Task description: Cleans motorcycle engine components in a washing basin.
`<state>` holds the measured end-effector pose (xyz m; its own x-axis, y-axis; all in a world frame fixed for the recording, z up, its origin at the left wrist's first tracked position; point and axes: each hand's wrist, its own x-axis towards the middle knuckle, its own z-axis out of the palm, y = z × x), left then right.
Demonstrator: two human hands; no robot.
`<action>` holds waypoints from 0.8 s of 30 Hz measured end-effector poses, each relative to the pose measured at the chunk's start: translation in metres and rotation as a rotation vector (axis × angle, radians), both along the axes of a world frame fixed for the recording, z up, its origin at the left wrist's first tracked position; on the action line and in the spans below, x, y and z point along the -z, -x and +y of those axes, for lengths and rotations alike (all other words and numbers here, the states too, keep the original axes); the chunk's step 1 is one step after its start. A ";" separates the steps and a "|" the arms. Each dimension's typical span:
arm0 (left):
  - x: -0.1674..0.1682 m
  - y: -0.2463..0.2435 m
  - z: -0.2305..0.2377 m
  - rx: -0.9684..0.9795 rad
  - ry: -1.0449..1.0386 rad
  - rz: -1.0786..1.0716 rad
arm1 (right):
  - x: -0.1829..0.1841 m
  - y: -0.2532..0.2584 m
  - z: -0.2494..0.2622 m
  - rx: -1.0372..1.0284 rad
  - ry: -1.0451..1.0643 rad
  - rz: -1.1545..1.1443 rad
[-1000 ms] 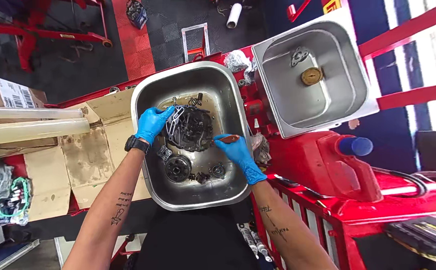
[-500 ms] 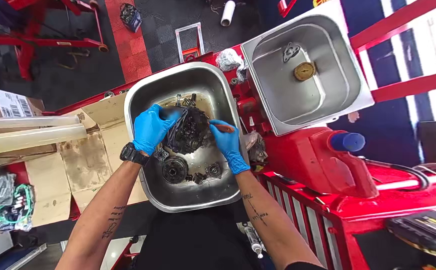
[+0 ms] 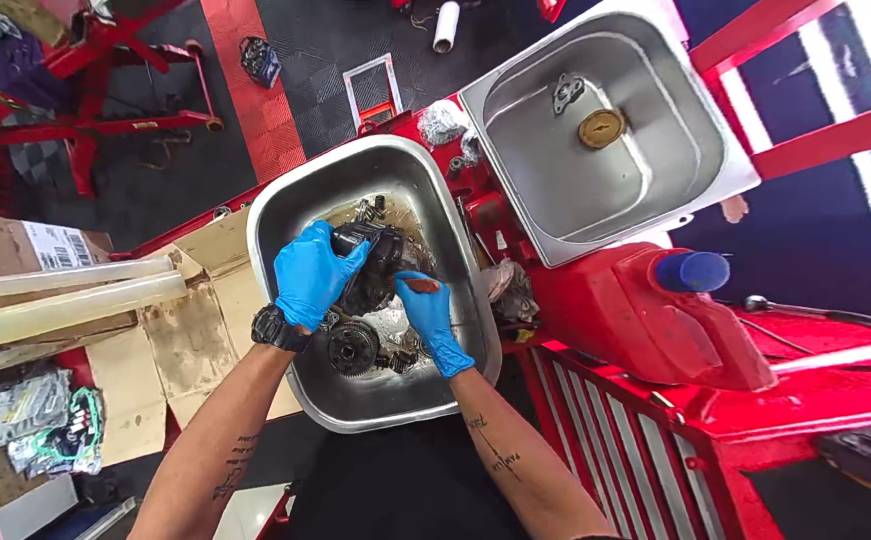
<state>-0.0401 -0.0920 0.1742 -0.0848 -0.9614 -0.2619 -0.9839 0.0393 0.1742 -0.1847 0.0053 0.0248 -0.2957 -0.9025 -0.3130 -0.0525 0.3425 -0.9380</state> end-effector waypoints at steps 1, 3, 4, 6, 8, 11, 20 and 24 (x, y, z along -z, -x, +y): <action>0.001 0.004 0.004 0.014 0.012 -0.005 | -0.006 -0.004 0.007 -0.029 0.024 -0.042; 0.000 0.013 0.007 0.055 0.039 -0.005 | -0.006 -0.009 0.015 -0.099 0.070 -0.027; -0.001 0.014 0.008 0.077 0.051 0.000 | 0.001 -0.005 0.014 -0.088 0.091 0.024; -0.001 0.012 0.010 0.114 0.071 0.011 | 0.015 0.012 0.002 0.022 0.152 0.084; 0.000 0.006 0.011 0.135 0.072 0.009 | 0.021 0.019 -0.013 0.085 0.239 0.077; 0.000 0.000 0.015 0.135 0.059 0.017 | 0.034 0.014 -0.002 -0.073 0.261 0.141; -0.002 0.001 0.016 0.056 0.042 -0.015 | 0.025 0.020 -0.010 -0.170 0.199 0.213; -0.001 0.005 0.015 0.053 0.054 -0.021 | 0.011 0.015 -0.007 -0.057 0.017 -0.059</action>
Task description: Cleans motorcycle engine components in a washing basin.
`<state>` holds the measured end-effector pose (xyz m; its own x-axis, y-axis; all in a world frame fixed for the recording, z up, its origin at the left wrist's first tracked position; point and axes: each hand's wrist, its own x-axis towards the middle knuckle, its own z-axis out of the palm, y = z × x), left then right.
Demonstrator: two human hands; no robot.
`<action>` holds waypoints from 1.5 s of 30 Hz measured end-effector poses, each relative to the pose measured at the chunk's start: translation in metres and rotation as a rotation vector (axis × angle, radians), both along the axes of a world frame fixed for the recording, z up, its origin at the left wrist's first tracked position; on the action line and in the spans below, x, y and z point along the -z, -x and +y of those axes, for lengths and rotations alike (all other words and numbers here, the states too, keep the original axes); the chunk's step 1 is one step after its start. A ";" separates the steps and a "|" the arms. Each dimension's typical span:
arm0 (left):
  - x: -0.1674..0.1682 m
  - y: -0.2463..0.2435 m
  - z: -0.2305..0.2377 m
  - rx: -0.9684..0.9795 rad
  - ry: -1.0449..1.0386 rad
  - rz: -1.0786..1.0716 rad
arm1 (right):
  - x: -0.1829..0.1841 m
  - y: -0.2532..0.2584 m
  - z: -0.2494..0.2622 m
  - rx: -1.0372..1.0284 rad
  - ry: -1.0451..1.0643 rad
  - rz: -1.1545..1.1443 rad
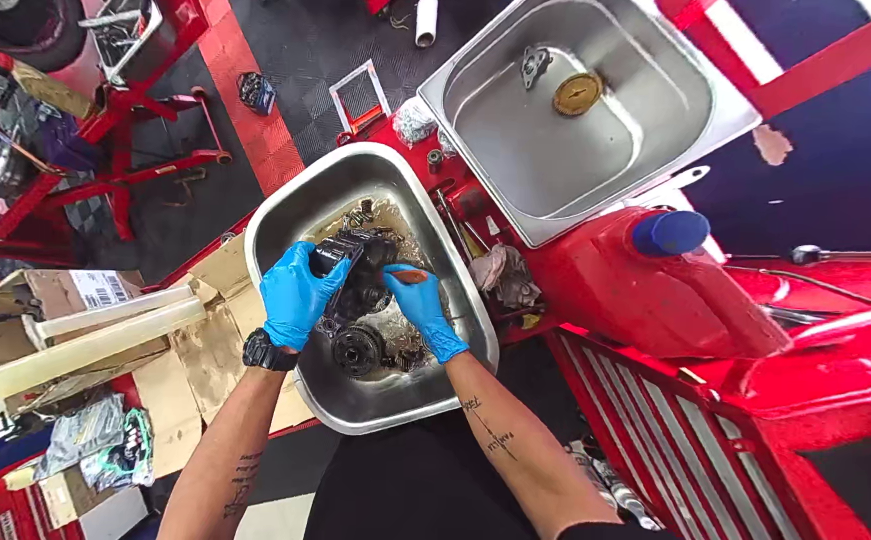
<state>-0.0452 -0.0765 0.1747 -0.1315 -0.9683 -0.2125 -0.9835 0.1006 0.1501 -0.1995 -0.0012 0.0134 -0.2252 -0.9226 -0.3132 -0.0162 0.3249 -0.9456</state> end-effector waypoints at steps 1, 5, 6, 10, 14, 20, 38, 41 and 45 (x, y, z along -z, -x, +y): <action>0.001 -0.001 0.003 0.004 0.005 -0.006 | -0.002 -0.008 0.002 -0.021 -0.002 -0.031; -0.001 0.000 0.002 0.022 0.010 -0.022 | 0.011 -0.008 -0.016 0.031 0.098 0.144; -0.001 0.000 0.004 0.015 0.007 -0.023 | 0.011 -0.009 -0.020 0.081 0.118 0.148; -0.002 0.001 0.006 0.001 0.015 -0.011 | 0.008 -0.023 0.011 -0.046 0.143 0.090; -0.001 -0.004 0.012 -0.004 0.001 -0.005 | 0.004 -0.013 0.038 -0.128 0.013 0.095; -0.001 0.003 0.009 0.047 0.030 0.000 | -0.014 0.004 0.041 -0.282 0.037 0.148; 0.001 0.006 0.020 0.075 0.058 -0.016 | -0.027 0.020 -0.004 -0.213 -0.040 0.195; 0.001 0.007 0.022 0.080 0.059 -0.017 | -0.018 0.006 -0.012 -0.245 -0.076 0.136; 0.000 0.001 0.017 0.031 0.037 -0.002 | -0.008 0.005 0.004 -0.225 -0.127 -0.016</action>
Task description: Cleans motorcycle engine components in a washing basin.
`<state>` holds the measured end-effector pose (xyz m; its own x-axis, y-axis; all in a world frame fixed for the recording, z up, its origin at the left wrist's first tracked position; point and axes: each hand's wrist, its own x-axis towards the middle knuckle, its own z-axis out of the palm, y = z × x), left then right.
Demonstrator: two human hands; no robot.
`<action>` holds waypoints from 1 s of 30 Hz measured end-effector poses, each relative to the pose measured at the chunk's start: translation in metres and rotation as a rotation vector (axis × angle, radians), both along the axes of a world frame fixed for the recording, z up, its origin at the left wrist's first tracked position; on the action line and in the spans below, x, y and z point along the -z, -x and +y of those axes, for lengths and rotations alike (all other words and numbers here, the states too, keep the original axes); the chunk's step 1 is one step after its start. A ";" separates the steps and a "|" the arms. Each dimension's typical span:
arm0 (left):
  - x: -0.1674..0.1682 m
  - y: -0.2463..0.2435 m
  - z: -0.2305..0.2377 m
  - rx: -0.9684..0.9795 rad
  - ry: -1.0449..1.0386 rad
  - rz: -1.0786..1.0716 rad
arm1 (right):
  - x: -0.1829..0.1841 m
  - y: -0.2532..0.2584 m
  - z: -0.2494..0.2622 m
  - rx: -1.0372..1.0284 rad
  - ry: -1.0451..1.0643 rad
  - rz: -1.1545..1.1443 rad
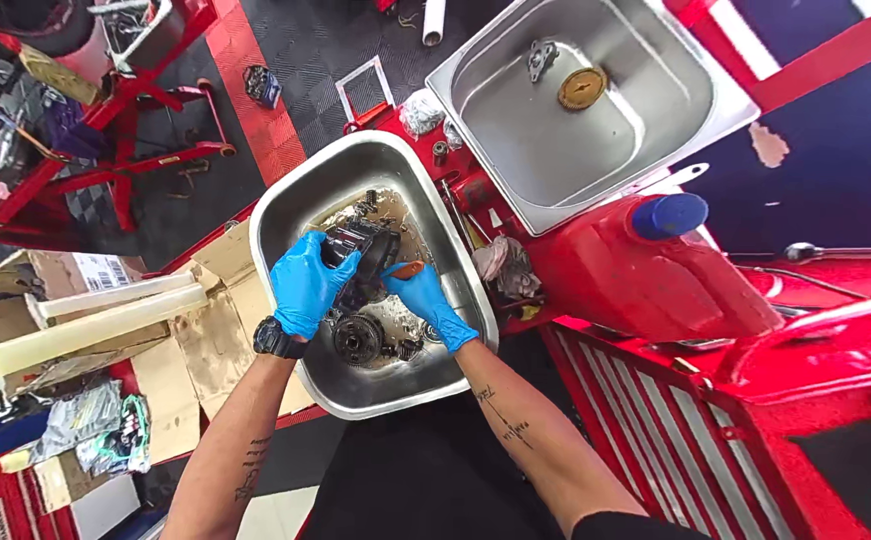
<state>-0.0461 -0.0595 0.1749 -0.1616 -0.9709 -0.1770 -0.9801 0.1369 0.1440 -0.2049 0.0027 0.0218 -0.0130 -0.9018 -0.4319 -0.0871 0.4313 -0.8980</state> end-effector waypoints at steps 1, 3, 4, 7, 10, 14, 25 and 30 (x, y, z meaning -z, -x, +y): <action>0.000 -0.001 -0.002 -0.018 -0.010 0.016 | 0.003 -0.005 0.002 0.033 0.026 -0.023; 0.002 -0.006 -0.010 -0.045 -0.020 0.046 | 0.005 -0.007 0.001 0.090 0.111 0.073; 0.002 -0.009 -0.014 -0.064 -0.029 0.058 | 0.007 -0.001 -0.002 0.155 0.162 0.123; 0.002 -0.017 -0.029 -0.130 -0.073 0.076 | 0.008 0.016 -0.018 0.307 0.200 0.094; 0.004 -0.022 -0.042 -0.183 -0.102 0.075 | 0.007 -0.003 -0.016 0.225 0.122 0.007; 0.005 -0.028 -0.053 -0.212 -0.122 0.060 | 0.012 0.002 -0.006 0.129 0.022 0.062; 0.008 -0.033 -0.054 -0.227 -0.126 0.048 | 0.022 -0.004 0.018 0.286 -0.047 0.049; 0.007 -0.030 -0.055 -0.224 -0.122 0.053 | 0.026 0.002 -0.002 0.395 -0.010 0.014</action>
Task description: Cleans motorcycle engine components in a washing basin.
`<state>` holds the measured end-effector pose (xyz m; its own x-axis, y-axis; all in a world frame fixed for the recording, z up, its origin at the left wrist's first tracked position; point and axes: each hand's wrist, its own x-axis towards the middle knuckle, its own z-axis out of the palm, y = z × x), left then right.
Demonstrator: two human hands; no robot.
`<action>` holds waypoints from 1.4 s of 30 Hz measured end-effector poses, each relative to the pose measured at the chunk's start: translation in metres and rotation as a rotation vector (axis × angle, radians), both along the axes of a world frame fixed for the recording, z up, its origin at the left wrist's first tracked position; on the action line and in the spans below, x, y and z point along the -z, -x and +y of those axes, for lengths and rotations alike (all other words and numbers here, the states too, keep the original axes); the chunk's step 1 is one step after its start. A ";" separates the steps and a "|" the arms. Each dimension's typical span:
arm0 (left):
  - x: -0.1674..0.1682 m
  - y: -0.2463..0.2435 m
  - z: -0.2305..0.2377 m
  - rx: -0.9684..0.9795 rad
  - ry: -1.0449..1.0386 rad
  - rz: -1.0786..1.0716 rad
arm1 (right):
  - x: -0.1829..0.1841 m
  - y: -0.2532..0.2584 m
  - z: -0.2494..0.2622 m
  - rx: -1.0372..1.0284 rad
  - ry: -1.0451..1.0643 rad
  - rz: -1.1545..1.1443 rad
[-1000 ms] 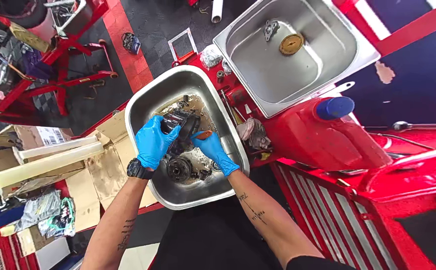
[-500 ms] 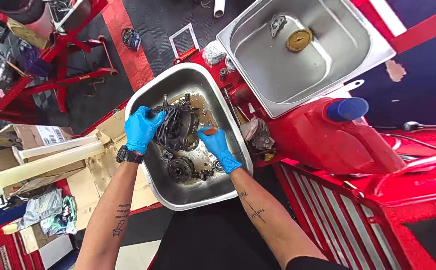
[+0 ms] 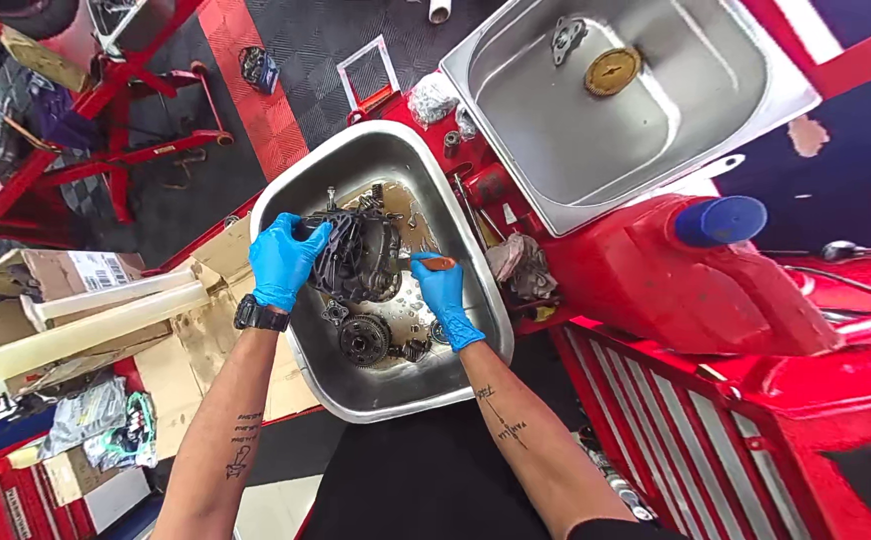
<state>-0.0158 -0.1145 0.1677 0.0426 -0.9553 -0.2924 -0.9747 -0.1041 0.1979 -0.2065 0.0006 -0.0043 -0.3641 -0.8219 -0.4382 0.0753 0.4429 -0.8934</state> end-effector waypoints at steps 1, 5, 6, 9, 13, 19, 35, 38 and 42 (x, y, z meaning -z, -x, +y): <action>0.000 0.001 0.000 0.002 0.005 -0.001 | -0.005 0.000 -0.008 0.023 0.033 -0.011; -0.001 0.003 0.005 0.008 0.018 -0.011 | -0.012 -0.041 -0.029 0.089 0.022 -0.200; 0.000 0.004 0.005 0.007 0.024 -0.009 | -0.008 -0.050 -0.031 0.157 -0.002 -0.266; 0.000 -0.002 0.008 -0.031 0.013 -0.009 | -0.013 -0.056 -0.017 0.275 -0.110 -0.510; 0.003 -0.008 0.009 -0.077 0.003 -0.015 | -0.033 -0.051 -0.019 0.183 -0.150 -0.610; 0.003 -0.005 0.008 -0.062 0.025 0.001 | -0.031 -0.016 -0.027 -0.596 0.226 0.146; -0.003 0.019 0.014 0.016 0.039 -0.060 | -0.007 -0.017 -0.053 -0.019 0.032 0.024; -0.004 0.019 0.013 0.015 0.038 -0.066 | -0.001 -0.025 -0.054 0.025 -0.009 -0.101; -0.003 0.012 0.012 -0.015 0.026 -0.036 | -0.012 -0.008 -0.058 -0.011 0.015 -0.129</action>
